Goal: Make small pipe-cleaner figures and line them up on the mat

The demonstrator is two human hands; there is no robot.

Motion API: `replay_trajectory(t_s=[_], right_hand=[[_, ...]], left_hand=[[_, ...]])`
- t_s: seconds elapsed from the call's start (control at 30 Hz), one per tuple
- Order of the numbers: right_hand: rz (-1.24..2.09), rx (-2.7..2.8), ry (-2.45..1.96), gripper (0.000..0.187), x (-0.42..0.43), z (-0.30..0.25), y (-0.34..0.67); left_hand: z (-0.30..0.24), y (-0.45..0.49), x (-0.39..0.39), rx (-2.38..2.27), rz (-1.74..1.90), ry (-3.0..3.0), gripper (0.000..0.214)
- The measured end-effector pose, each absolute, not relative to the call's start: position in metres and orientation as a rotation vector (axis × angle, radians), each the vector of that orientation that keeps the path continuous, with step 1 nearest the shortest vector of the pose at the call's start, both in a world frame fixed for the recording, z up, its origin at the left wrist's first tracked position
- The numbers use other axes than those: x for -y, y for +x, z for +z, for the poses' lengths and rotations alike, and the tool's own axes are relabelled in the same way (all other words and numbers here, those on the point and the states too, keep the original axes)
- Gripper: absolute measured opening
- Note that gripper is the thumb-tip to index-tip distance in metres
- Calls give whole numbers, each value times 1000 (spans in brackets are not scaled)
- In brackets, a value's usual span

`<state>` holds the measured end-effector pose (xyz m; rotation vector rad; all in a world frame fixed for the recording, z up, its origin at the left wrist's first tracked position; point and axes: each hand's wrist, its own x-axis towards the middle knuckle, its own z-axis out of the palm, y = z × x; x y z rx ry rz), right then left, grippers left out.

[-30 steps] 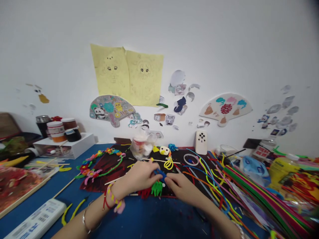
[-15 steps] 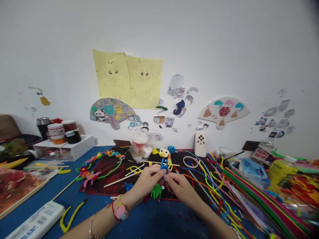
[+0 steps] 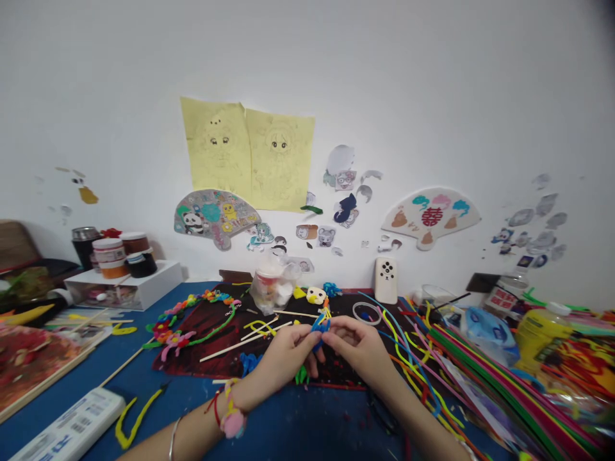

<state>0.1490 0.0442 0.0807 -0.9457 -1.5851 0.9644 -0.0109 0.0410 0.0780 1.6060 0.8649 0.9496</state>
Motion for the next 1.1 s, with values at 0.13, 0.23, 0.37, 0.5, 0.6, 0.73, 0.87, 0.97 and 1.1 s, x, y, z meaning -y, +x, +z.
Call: replay_trajectory(t_s=[0.13,0.23,0.37,0.5,0.6,0.73,0.87,0.97,1.1], right_hand=[[904,1522,-998,27,-45,79,149],[923,1502,-1004,27,-46,81,151],[931,1511,-996,26,-47,83,151],[973,1497,-1014,27,-49,81,150],[1021,1482,-982,28,-49,80,148],[1040,1552,-981,25,-45,84,146],[998,1697,-954,25,-42,88,147],[999,1570,-977,24,-42,87,146],[1043,1297,-989,24,-43,80,142]], left_hand=[[80,-9,-41,-825,939,1541,42],[83,-9,-40,-770,883,1479,44],[83,-11,-40,-734,836,1473,37],[79,-12,-41,-733,795,1476,38],[76,-10,-42,-733,780,1454,41],[74,-9,-41,-777,777,1489,41],[73,-9,-41,-832,733,1576,37],[71,-9,-43,-807,746,1630,34],[68,-9,-42,-1015,885,2001,24]])
